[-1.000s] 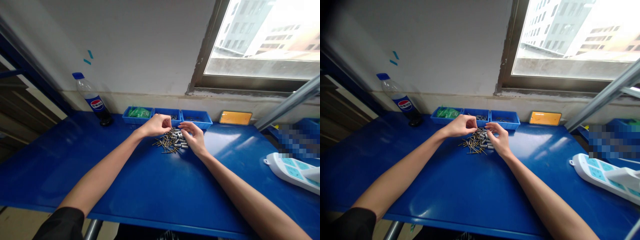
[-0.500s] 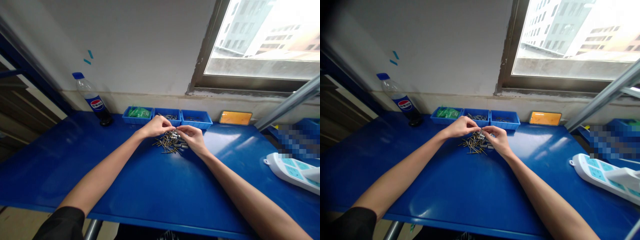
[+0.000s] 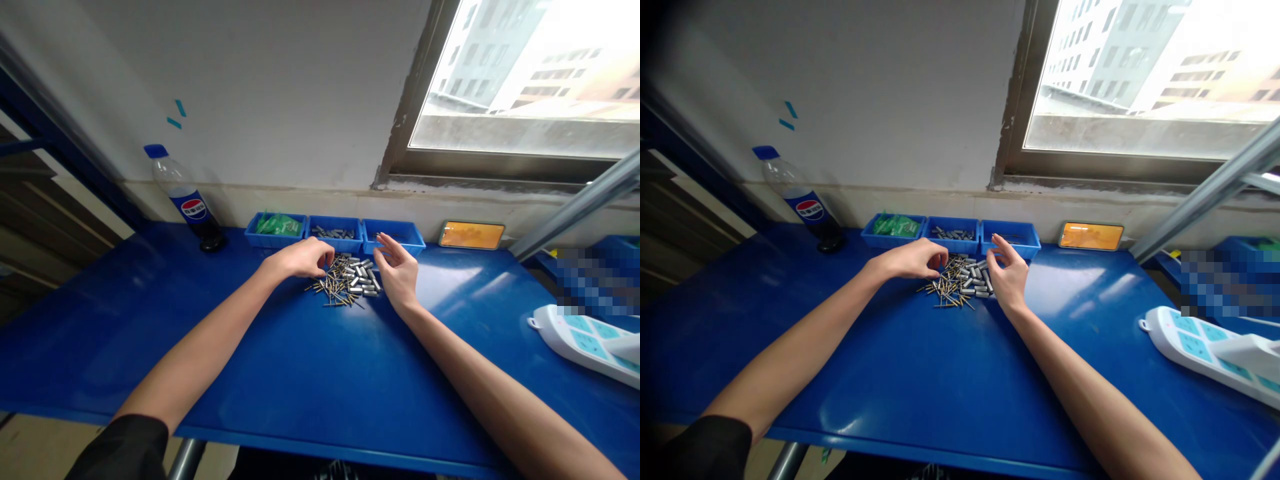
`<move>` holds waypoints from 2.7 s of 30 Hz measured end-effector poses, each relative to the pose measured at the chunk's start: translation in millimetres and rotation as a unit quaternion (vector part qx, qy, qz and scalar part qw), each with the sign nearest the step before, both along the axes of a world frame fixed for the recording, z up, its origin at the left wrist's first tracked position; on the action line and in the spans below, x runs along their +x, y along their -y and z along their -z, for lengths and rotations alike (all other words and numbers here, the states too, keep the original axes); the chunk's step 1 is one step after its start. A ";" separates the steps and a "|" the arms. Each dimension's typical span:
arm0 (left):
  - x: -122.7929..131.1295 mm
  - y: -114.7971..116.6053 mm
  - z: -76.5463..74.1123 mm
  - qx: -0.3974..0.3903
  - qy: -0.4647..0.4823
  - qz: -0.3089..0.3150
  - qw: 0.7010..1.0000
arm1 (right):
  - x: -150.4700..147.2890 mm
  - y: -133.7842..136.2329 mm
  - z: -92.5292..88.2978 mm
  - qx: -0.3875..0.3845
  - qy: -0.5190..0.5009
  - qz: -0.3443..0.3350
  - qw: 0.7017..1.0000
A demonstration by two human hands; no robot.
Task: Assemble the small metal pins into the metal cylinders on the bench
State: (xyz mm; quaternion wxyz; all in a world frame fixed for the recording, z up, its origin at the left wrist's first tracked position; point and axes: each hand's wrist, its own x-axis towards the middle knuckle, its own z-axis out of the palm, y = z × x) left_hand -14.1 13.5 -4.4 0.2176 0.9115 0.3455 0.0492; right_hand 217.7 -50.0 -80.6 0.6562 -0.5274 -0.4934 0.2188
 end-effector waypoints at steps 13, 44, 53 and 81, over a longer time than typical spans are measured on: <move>2.2 1.4 -1.7 0.040 -0.033 -0.032 0.998 | -2.1 2.3 -1.0 -0.001 0.036 -0.026 0.999; 18.7 3.7 6.8 -0.101 0.249 -0.042 0.962 | -9.4 6.8 -4.8 -0.048 0.014 -0.213 0.976; 17.9 3.8 8.6 -0.145 0.255 -0.010 0.956 | -9.1 6.1 -5.8 -0.064 -0.008 -0.225 0.972; 11.6 1.1 13.9 0.176 -0.081 -0.089 0.977 | -3.0 1.7 -4.2 -0.002 -0.042 -0.068 0.997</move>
